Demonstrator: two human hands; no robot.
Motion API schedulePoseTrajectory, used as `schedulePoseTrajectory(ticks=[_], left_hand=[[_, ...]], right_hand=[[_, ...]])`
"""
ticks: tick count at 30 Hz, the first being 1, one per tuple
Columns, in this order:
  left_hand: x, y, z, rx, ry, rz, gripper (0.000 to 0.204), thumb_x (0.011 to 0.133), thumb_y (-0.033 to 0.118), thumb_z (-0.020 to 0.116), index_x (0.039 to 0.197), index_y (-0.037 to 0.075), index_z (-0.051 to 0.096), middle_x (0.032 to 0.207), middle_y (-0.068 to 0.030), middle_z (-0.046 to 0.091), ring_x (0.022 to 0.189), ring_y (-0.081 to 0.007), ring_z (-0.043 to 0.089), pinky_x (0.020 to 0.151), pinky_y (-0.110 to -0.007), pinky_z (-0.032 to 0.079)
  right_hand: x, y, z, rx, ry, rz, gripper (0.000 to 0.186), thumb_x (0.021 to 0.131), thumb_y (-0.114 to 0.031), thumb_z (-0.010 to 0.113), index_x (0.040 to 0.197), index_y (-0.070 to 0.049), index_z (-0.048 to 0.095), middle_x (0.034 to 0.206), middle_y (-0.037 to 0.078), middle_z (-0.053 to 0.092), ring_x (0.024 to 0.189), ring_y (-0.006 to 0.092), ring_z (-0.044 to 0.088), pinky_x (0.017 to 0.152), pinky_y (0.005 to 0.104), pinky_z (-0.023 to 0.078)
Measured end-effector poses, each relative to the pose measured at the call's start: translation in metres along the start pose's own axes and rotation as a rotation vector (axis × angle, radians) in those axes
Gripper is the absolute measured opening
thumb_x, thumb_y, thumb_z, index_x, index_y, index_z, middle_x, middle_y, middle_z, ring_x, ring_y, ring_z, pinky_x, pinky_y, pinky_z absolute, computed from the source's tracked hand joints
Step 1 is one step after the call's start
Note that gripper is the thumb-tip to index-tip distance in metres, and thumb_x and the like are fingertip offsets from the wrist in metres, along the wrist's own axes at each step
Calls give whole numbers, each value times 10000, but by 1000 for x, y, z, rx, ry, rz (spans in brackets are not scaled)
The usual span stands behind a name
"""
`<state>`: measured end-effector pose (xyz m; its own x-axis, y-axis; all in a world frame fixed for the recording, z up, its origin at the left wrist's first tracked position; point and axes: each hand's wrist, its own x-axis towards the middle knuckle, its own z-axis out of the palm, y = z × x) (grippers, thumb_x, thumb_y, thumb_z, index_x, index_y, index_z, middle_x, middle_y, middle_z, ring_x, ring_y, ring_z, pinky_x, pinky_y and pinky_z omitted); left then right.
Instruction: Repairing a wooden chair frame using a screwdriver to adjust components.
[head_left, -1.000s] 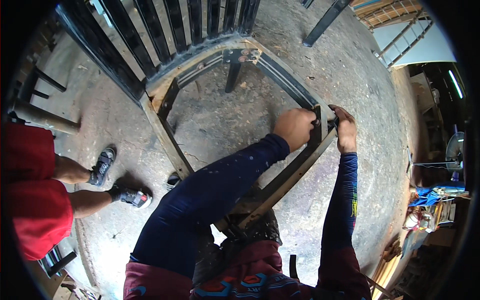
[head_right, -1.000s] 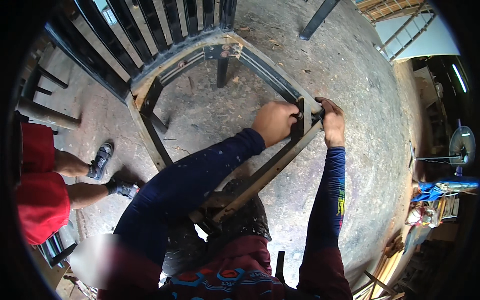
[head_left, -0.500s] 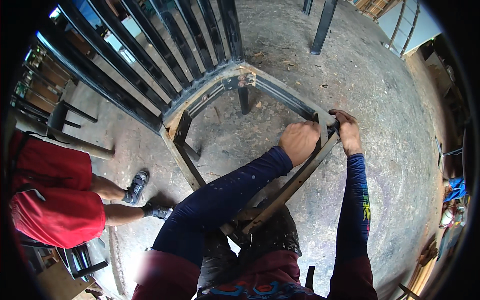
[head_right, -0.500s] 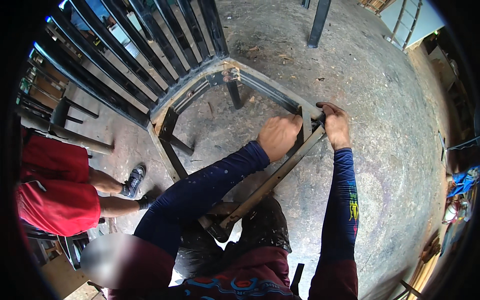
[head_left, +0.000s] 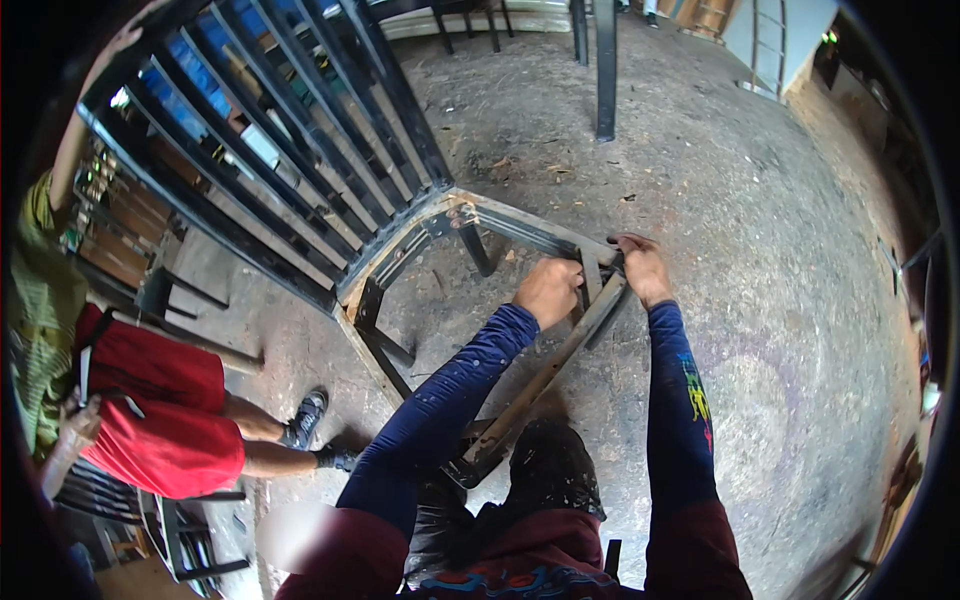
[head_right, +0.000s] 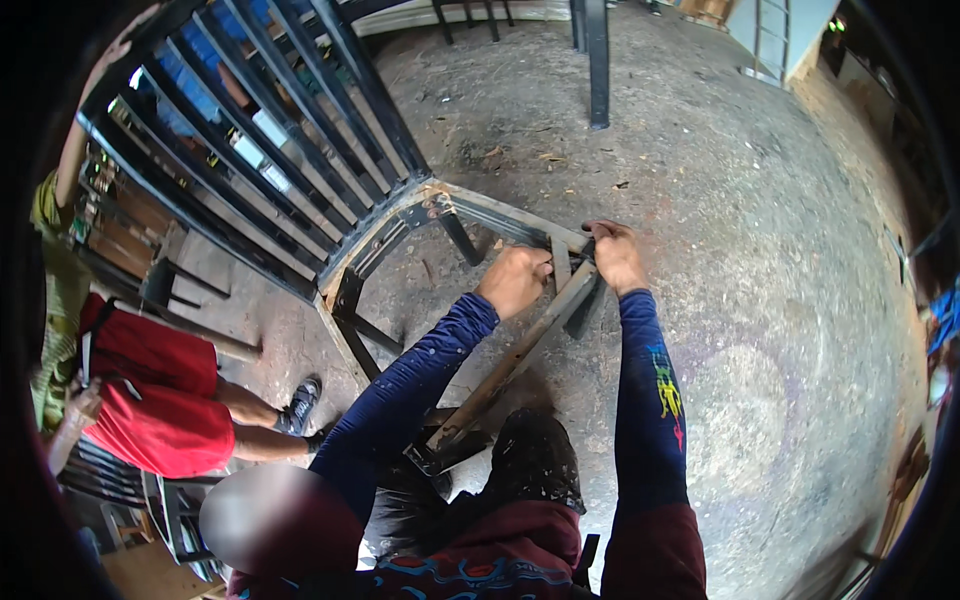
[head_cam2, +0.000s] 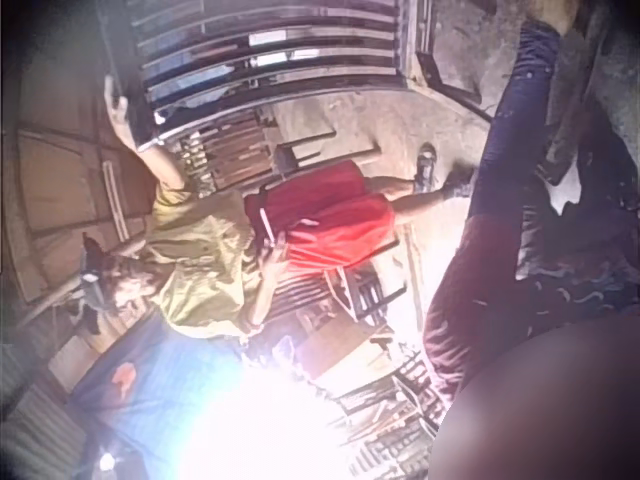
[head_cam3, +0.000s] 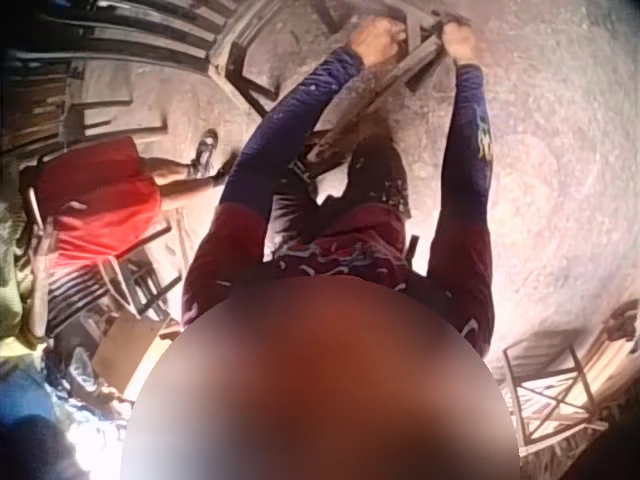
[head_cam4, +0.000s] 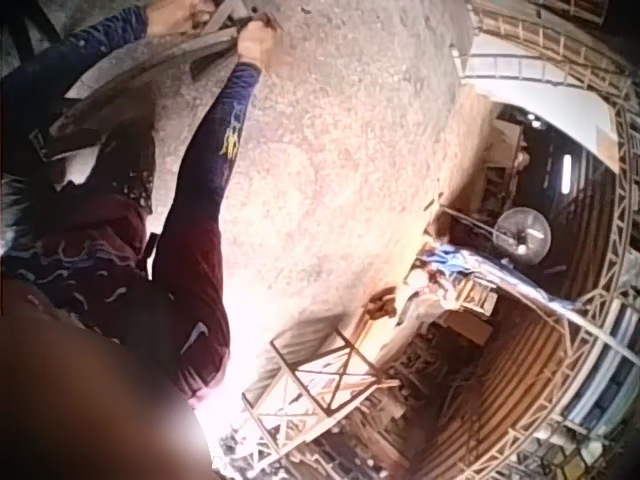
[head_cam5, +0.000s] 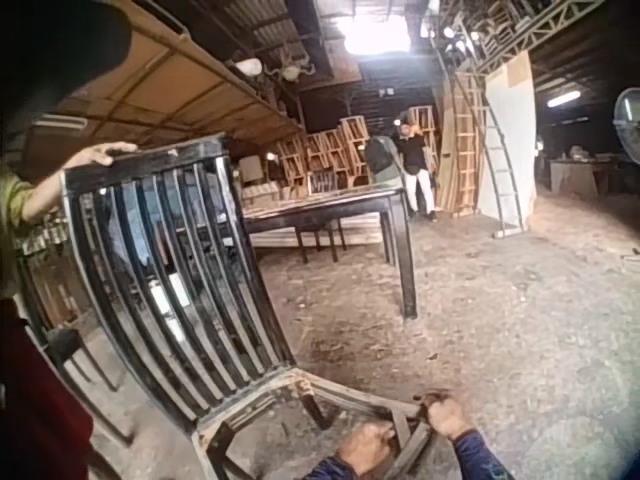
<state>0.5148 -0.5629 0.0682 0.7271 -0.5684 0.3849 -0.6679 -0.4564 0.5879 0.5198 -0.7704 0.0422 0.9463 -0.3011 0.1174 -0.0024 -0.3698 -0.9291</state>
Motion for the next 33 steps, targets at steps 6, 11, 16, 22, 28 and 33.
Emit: schedulePoseTrajectory(ticks=[6,11,16,22,28,33], left_hand=[[-6,-4,9,-294,-39,-208,113,901,15,584,957,-13,678,728,-121,666,625,-175,641,597,-331,502],[-2,-4,8,-627,-52,-506,166,906,8,610,1039,-61,682,764,-69,701,593,-117,642,536,-271,508],[0,3,-5,-405,-151,-399,239,922,25,585,1140,-40,656,838,-75,709,681,-121,652,609,-274,524],[-49,32,-34,-253,-349,-369,335,939,75,557,1259,-8,607,1085,-153,696,956,-193,643,843,-300,509],[-80,48,-70,68,-428,-368,331,908,103,541,1218,25,627,1112,-247,656,1052,-352,648,909,-370,510],[-85,55,-87,143,-253,-391,345,897,103,533,1221,41,635,1123,-242,654,1068,-378,634,920,-411,511]], right_hand=[[-9,10,1,295,253,109,584,995,-521,429,1007,-23,732,984,140,728,920,225,657,897,343,476],[-85,29,27,433,789,35,506,1016,-439,455,963,-2,705,803,44,678,771,150,614,644,292,479],[-197,5,80,758,308,277,449,1018,-372,506,1279,-7,536,896,13,585,772,106,551,628,255,458],[-247,-52,95,866,35,287,668,996,-399,538,1490,-39,267,1104,32,551,863,105,560,573,222,474],[-243,-70,108,875,80,177,665,884,-295,679,1416,-68,351,1105,61,548,876,153,603,573,262,536],[-226,-70,96,879,37,294,643,813,-253,724,1354,-93,415,1008,33,575,809,142,604,490,256,473]])
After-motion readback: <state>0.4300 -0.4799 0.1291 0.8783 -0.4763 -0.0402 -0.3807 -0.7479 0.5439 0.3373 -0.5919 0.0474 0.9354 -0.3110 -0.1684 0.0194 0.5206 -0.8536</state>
